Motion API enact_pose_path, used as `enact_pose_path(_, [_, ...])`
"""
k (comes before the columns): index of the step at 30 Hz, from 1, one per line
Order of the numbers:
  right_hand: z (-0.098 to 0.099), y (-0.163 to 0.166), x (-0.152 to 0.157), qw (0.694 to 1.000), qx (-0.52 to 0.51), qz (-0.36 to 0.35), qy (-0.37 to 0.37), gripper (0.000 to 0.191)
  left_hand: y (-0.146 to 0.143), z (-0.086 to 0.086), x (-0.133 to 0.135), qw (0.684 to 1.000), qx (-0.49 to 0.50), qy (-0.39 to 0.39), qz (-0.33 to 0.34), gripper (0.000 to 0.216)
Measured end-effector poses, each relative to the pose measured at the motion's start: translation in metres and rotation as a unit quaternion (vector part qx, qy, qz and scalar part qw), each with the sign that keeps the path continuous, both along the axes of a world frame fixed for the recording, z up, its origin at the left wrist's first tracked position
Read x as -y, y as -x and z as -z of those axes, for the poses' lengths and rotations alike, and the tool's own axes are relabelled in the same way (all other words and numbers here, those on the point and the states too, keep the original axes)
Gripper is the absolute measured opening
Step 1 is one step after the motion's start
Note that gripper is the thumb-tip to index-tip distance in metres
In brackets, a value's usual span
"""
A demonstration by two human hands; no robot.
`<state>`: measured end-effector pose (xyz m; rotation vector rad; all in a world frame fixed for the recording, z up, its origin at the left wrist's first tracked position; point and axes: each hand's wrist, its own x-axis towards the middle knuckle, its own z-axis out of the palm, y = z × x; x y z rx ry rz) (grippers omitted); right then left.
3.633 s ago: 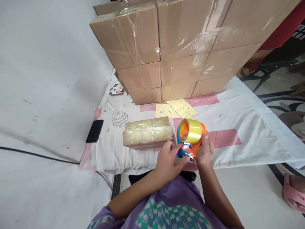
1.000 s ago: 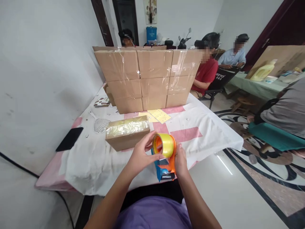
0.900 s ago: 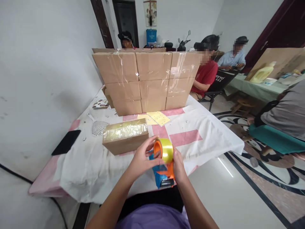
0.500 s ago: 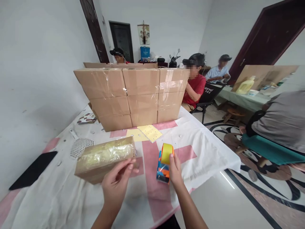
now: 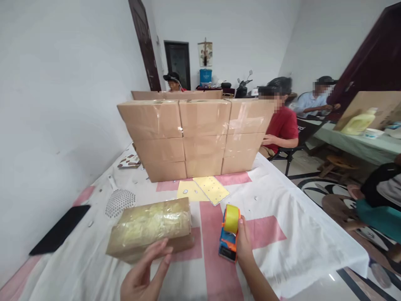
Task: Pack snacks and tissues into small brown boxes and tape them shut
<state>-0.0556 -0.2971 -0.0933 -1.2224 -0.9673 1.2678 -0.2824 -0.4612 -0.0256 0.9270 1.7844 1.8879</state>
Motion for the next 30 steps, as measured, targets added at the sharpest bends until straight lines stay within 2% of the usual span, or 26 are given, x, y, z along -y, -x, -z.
enact_pose_path(4, [0.002, 0.0, -0.003, 0.999, 0.0, 0.012, -0.038, 0.05, -0.004, 0.001, 0.01, 0.998, 0.053, 0.027, 0.02, 0.033])
enact_pose_path(9, [-0.005, 0.001, -0.01, 0.993, 0.069, 0.067, -0.074, 0.047, 0.006, -0.003, 0.02, 0.993, 0.108, 0.015, 0.047, 0.035])
enact_pose_path(15, [0.001, -0.002, -0.023, 0.989, 0.005, 0.127, -0.077, 0.046, 0.029, -0.007, 0.026, 0.982, 0.137, 0.022, 0.125, 0.037])
enact_pose_path(19, [0.001, -0.001, -0.024, 0.987, 0.024, 0.136, -0.076, 0.046, 0.039, -0.01, 0.031, 0.974, 0.155, 0.056, 0.155, 0.041])
enact_pose_path(24, [-0.001, 0.002, -0.021, 0.988, 0.042, 0.129, -0.08, 0.043, 0.042, -0.012, 0.041, 0.969, 0.164, 0.09, 0.161, 0.05])
enact_pose_path(30, [-0.002, 0.0, -0.022, 0.99, 0.029, 0.116, -0.076, 0.043, 0.036, -0.016, 0.049, 0.975, 0.154, 0.092, 0.128, 0.058])
